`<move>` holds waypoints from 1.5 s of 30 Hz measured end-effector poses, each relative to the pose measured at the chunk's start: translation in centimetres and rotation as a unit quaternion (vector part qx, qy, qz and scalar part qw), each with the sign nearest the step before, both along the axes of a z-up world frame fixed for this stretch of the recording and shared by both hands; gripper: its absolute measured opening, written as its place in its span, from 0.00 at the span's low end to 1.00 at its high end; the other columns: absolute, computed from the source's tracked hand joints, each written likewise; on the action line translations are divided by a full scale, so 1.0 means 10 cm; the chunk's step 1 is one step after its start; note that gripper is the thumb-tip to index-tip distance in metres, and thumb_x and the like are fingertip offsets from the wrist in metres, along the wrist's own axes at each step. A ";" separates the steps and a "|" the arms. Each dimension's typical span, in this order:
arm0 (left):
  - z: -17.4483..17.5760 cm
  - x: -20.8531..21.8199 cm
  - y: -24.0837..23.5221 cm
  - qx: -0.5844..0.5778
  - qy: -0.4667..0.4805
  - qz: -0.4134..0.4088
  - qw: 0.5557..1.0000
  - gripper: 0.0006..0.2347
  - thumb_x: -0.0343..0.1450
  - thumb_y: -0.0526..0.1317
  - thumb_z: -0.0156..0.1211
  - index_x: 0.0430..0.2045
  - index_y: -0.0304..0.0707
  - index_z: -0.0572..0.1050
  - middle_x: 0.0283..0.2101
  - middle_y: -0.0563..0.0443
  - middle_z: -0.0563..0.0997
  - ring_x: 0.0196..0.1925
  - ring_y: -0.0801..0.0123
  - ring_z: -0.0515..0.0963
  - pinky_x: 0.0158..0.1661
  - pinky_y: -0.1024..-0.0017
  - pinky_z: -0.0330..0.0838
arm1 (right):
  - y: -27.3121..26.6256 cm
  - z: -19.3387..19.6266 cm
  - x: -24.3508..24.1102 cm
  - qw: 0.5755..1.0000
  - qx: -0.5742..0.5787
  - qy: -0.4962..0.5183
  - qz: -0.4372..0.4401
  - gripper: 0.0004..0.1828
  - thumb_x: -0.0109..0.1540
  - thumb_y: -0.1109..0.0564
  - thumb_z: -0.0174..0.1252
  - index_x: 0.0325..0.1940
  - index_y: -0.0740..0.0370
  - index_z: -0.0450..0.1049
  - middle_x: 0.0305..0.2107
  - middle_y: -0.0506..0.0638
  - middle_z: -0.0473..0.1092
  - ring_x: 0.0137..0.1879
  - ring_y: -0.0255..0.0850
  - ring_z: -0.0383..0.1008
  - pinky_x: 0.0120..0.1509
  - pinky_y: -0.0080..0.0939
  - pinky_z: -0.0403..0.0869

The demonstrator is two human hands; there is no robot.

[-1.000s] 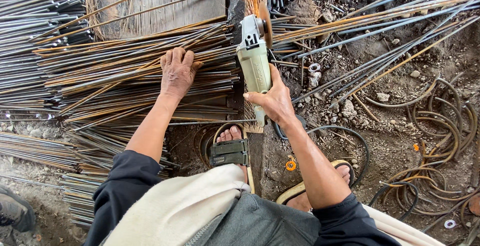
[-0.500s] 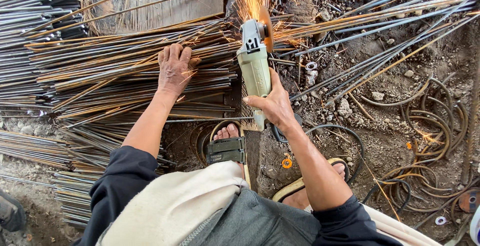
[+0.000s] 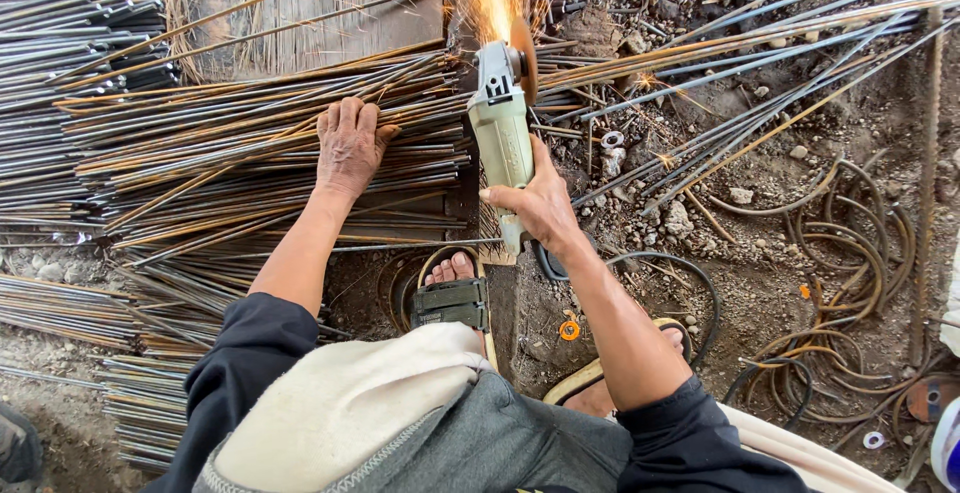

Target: The person uses an angle grinder to cut a bundle of metal rods resting on a wooden plank. They repeatedly cut the rods, creating sparks, and then rearrange the cut pieces on the plank.

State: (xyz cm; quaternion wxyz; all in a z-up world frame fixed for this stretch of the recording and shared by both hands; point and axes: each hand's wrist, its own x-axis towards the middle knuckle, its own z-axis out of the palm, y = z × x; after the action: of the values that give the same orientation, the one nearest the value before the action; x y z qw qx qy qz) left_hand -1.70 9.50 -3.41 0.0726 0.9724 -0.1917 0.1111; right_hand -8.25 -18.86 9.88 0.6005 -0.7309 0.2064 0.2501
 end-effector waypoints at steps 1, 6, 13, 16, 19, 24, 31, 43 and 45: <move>-0.01 0.00 0.01 -0.002 -0.001 0.000 1.000 0.18 0.72 0.59 0.43 0.32 0.43 0.65 0.35 0.52 0.63 0.43 0.58 0.67 0.43 0.65 0.61 | 0.00 0.02 -0.02 1.000 -0.002 -0.001 0.000 0.55 0.41 0.44 0.68 0.68 0.55 0.50 0.48 0.72 0.65 0.55 0.69 0.66 0.61 0.68 0.61; -0.03 -0.01 0.00 0.006 -0.026 -0.002 1.000 0.18 0.71 0.58 0.45 0.32 0.42 0.65 0.36 0.51 0.63 0.43 0.58 0.67 0.42 0.65 0.61 | -0.02 0.14 -0.09 1.000 -0.006 0.010 0.019 0.57 0.39 0.42 0.66 0.68 0.58 0.49 0.48 0.74 0.65 0.55 0.69 0.66 0.61 0.68 0.61; -0.06 0.00 0.01 0.008 -0.039 -0.002 0.999 0.17 0.71 0.57 0.45 0.30 0.43 0.65 0.35 0.51 0.63 0.41 0.59 0.67 0.41 0.65 0.62 | 0.06 0.14 0.05 1.000 0.024 0.013 -0.006 0.57 0.39 0.46 0.66 0.68 0.60 0.48 0.47 0.74 0.64 0.54 0.66 0.67 0.61 0.65 0.62; -0.06 0.00 0.00 0.008 -0.036 -0.005 0.999 0.17 0.71 0.58 0.45 0.30 0.43 0.65 0.35 0.52 0.63 0.41 0.59 0.68 0.40 0.65 0.62 | 0.06 0.04 0.09 0.999 0.033 -0.015 -0.016 0.57 0.40 0.46 0.67 0.68 0.62 0.49 0.47 0.73 0.65 0.54 0.66 0.67 0.59 0.66 0.62; -0.03 0.01 -0.01 0.007 -0.031 -0.008 0.999 0.18 0.71 0.58 0.44 0.29 0.42 0.65 0.34 0.52 0.63 0.41 0.59 0.67 0.39 0.65 0.62 | 0.04 0.03 0.08 0.999 0.040 -0.015 -0.018 0.57 0.40 0.47 0.66 0.68 0.62 0.49 0.46 0.72 0.65 0.53 0.66 0.67 0.58 0.67 0.63; -0.06 0.01 0.00 0.024 -0.046 -0.005 0.999 0.17 0.71 0.58 0.43 0.29 0.43 0.64 0.35 0.52 0.63 0.40 0.59 0.67 0.40 0.65 0.61 | 0.04 0.22 -0.02 0.999 0.045 0.011 -0.004 0.56 0.42 0.51 0.63 0.69 0.64 0.45 0.48 0.76 0.64 0.55 0.69 0.66 0.61 0.70 0.60; -0.08 0.00 0.00 0.030 -0.046 0.001 0.998 0.16 0.69 0.56 0.50 0.29 0.43 0.65 0.35 0.52 0.64 0.41 0.59 0.67 0.39 0.65 0.62 | 0.00 0.14 -0.05 1.000 0.029 0.007 0.007 0.56 0.42 0.49 0.65 0.69 0.61 0.45 0.48 0.75 0.64 0.56 0.69 0.66 0.60 0.71 0.60; -0.04 0.00 -0.01 0.027 -0.032 0.003 0.999 0.17 0.70 0.58 0.44 0.28 0.44 0.64 0.35 0.53 0.63 0.41 0.59 0.68 0.39 0.66 0.62 | 0.03 0.00 0.10 1.000 0.001 0.008 0.013 0.57 0.41 0.44 0.67 0.69 0.58 0.49 0.49 0.71 0.64 0.58 0.66 0.64 0.60 0.65 0.61; -0.05 0.01 -0.01 0.023 -0.050 -0.003 0.998 0.18 0.71 0.59 0.43 0.28 0.44 0.64 0.34 0.53 0.63 0.40 0.59 0.68 0.40 0.67 0.62 | 0.02 0.08 0.04 1.000 -0.003 0.021 0.004 0.57 0.40 0.45 0.66 0.69 0.58 0.49 0.48 0.71 0.65 0.57 0.66 0.66 0.60 0.65 0.61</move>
State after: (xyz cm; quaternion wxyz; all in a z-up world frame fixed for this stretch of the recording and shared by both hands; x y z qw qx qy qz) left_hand -1.65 9.38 -3.91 0.0405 0.9665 -0.2005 0.1552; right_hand -7.86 -18.69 10.65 0.5925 -0.7283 0.2166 0.2674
